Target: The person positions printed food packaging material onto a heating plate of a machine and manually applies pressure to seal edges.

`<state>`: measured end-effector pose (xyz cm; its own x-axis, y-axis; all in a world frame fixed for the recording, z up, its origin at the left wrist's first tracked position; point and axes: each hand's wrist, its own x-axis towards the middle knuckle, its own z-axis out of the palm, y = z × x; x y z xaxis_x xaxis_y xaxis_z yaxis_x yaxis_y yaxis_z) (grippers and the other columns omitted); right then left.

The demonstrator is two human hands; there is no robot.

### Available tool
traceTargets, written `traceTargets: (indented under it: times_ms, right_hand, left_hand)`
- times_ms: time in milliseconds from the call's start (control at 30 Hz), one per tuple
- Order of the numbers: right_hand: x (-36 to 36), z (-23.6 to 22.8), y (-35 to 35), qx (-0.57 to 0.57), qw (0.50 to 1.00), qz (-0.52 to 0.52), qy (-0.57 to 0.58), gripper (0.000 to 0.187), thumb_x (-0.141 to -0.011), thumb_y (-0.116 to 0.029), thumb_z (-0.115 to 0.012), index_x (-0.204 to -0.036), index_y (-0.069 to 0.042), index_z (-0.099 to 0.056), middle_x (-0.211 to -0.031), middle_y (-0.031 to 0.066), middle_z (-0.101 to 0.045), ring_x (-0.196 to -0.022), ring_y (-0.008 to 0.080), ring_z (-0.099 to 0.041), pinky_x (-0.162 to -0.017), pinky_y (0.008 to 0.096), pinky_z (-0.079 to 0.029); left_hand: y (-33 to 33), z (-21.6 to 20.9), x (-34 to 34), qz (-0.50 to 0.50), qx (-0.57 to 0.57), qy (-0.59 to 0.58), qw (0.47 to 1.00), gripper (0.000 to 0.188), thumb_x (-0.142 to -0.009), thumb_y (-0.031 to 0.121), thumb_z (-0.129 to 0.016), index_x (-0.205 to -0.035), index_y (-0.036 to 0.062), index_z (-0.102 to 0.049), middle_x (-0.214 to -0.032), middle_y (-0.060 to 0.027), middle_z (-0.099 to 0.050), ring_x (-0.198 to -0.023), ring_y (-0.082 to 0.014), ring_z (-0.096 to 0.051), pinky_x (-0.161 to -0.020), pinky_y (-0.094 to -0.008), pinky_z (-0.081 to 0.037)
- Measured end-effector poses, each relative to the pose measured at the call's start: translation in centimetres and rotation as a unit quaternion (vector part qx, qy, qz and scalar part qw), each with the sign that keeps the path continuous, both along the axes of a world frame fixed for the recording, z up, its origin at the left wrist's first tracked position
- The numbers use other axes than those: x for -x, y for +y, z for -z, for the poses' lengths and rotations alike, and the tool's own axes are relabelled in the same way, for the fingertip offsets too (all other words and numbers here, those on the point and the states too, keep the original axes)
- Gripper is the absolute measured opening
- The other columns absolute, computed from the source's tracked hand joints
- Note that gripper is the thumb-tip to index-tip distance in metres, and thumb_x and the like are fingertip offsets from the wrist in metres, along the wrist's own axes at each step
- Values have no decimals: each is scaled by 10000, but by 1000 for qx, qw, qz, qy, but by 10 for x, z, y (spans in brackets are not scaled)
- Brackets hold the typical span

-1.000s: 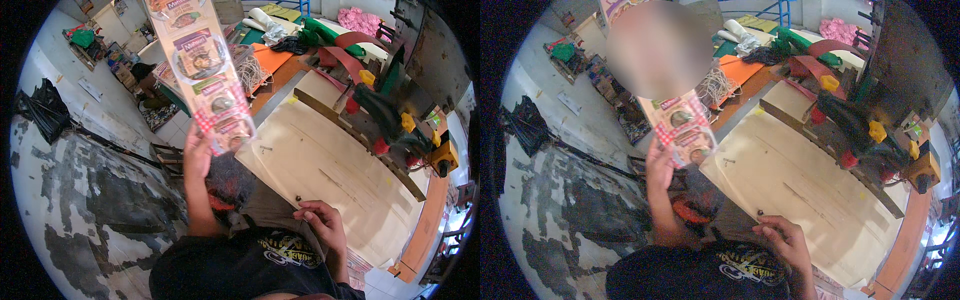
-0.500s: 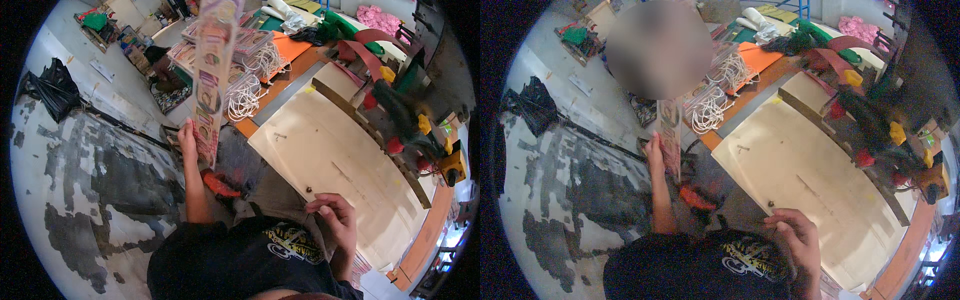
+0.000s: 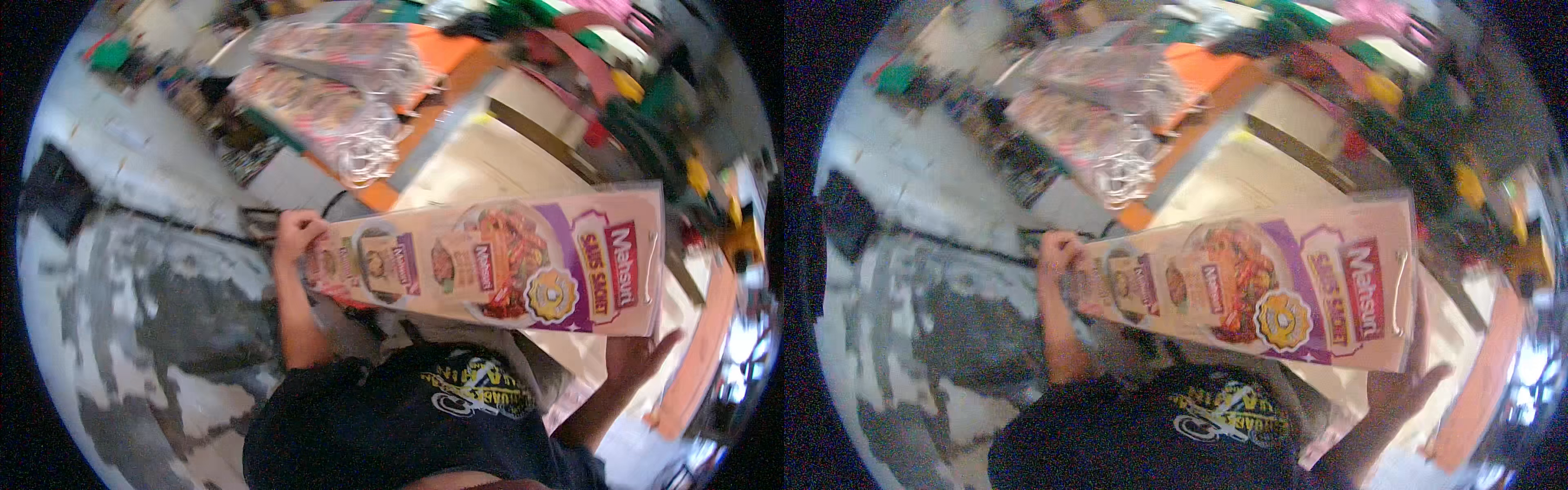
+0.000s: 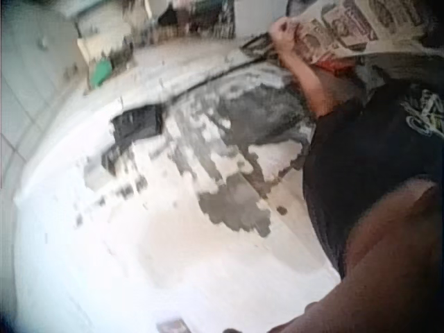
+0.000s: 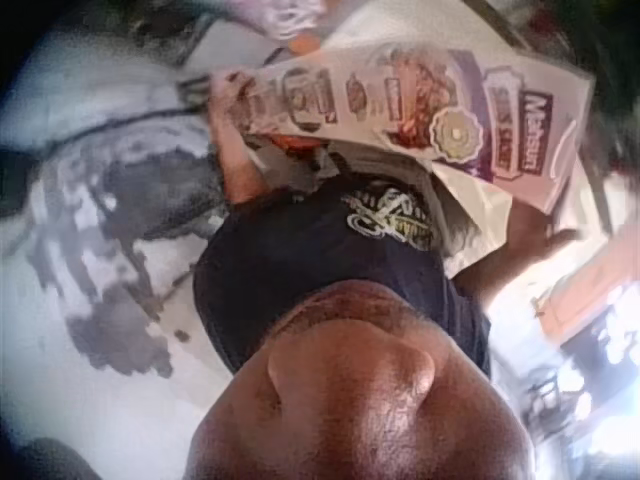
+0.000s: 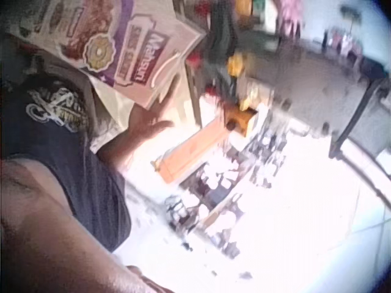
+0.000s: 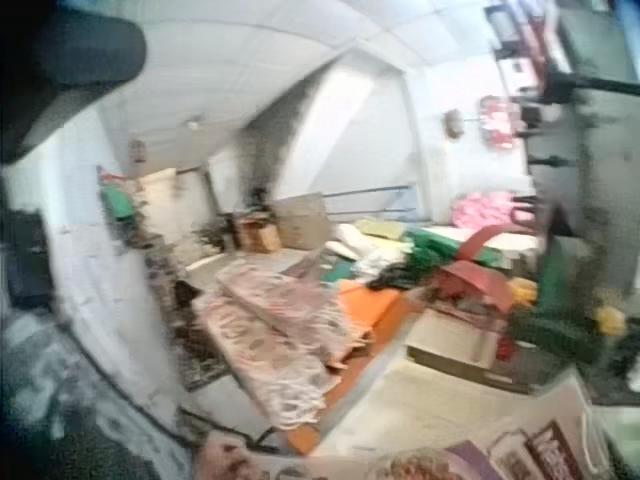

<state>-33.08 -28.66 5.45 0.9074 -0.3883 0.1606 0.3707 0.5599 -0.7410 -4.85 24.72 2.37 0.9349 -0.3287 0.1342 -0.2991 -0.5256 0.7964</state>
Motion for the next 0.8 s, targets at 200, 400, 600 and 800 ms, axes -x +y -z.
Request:
traceTargets:
  times_ms: [200, 400, 600, 800]
  right_hand:
    - [21, -31, -18, 190, 975, 18, 115, 1047, -931, -756, -488, -1514, 105, -363, -1551, 228, -430, -1379, 316, -501, -1155, 437, -388]
    - [77, -46, -48, 280, 891, 94, 344, 321, -1063, -265, -575, -1212, 7, -656, -1044, 51, -715, -976, 92, -662, -886, 280, -524]
    - [91, -39, -39, 128, 894, 347, 254, 348, -1086, -312, -529, -1157, 12, -632, -1024, 56, -696, -907, 106, -665, -806, 256, -533]
    - [91, -30, -43, 106, 868, 407, 265, 314, -1098, -351, -489, -973, -82, -592, -807, -31, -548, -718, 55, -527, -648, 226, -434]
  left_hand:
    - [-52, -23, -30, 171, -130, -150, 965, 408, -853, 328, -775, -663, 5, -613, -562, -47, -536, -535, -145, -505, -535, -319, -410]
    - [-154, -57, -37, 222, -91, -189, 952, 575, -856, 500, -793, -676, -3, -580, -557, -53, -451, -515, -188, -443, -543, -343, -351]
    - [-226, -68, -46, 318, -7, -203, 926, 610, -908, 551, -724, -614, 42, -559, -528, -44, -476, -508, -188, -469, -531, -338, -326]
    - [-237, -66, -66, 343, 5, -265, 901, 617, -910, 575, -706, -600, 60, -565, -529, -40, -481, -497, -203, -461, -530, -355, -314]
